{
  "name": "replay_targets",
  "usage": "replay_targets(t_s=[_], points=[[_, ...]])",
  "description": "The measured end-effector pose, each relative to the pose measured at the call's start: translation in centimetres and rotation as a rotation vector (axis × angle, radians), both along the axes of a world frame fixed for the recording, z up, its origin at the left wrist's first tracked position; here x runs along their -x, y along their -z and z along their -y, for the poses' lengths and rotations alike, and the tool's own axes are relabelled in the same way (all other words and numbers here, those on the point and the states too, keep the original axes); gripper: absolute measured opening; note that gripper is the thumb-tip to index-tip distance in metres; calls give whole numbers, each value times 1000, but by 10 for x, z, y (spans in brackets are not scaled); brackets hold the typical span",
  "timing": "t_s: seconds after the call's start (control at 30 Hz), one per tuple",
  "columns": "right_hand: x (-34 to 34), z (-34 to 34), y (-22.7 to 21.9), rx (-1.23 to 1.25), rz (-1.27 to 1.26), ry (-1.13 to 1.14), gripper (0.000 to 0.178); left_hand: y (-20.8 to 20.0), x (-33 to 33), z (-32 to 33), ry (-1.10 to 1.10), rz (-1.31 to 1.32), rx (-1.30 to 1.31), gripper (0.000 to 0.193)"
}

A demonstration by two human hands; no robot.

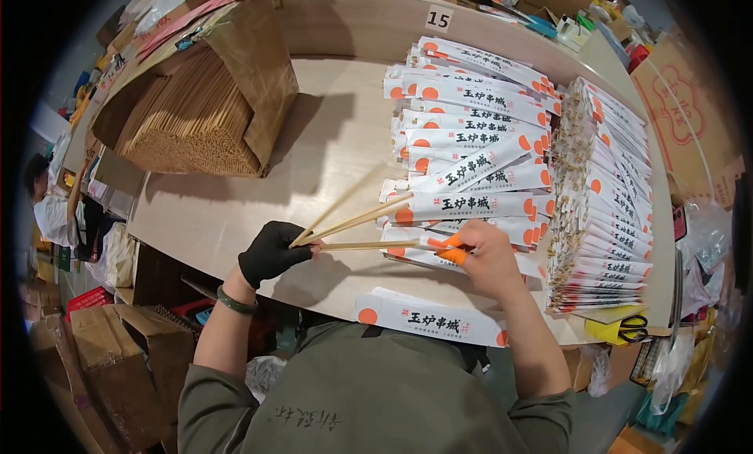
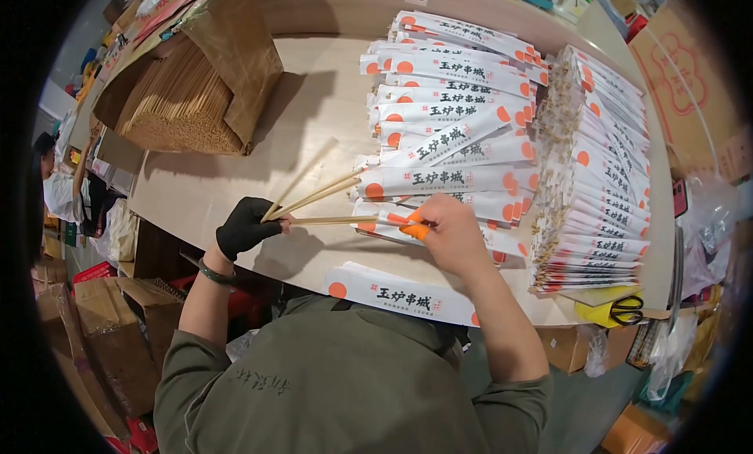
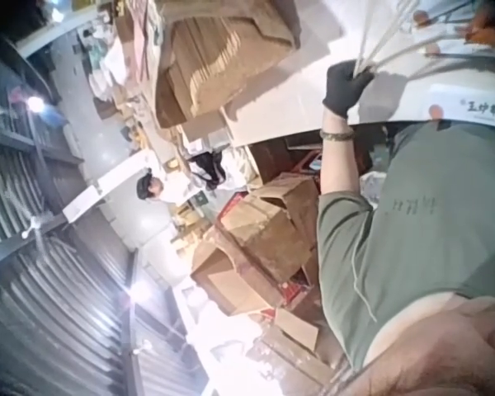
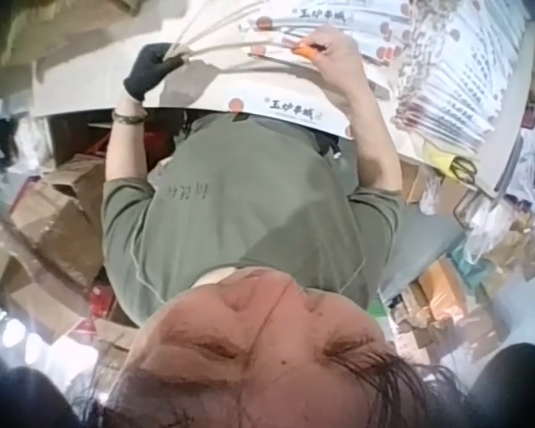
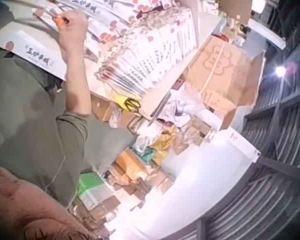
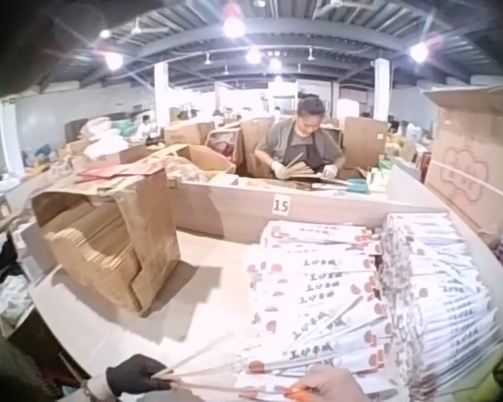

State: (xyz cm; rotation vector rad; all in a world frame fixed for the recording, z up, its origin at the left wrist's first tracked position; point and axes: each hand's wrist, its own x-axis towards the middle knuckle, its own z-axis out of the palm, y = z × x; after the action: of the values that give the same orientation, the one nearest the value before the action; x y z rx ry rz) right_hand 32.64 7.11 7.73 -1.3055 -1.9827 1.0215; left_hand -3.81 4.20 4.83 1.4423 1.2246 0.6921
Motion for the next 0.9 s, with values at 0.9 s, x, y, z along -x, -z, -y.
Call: replay_targets(t_s=[0.9], points=[[23, 24, 58, -530, 280, -133, 15, 33, -65, 11, -451, 341, 136, 15]])
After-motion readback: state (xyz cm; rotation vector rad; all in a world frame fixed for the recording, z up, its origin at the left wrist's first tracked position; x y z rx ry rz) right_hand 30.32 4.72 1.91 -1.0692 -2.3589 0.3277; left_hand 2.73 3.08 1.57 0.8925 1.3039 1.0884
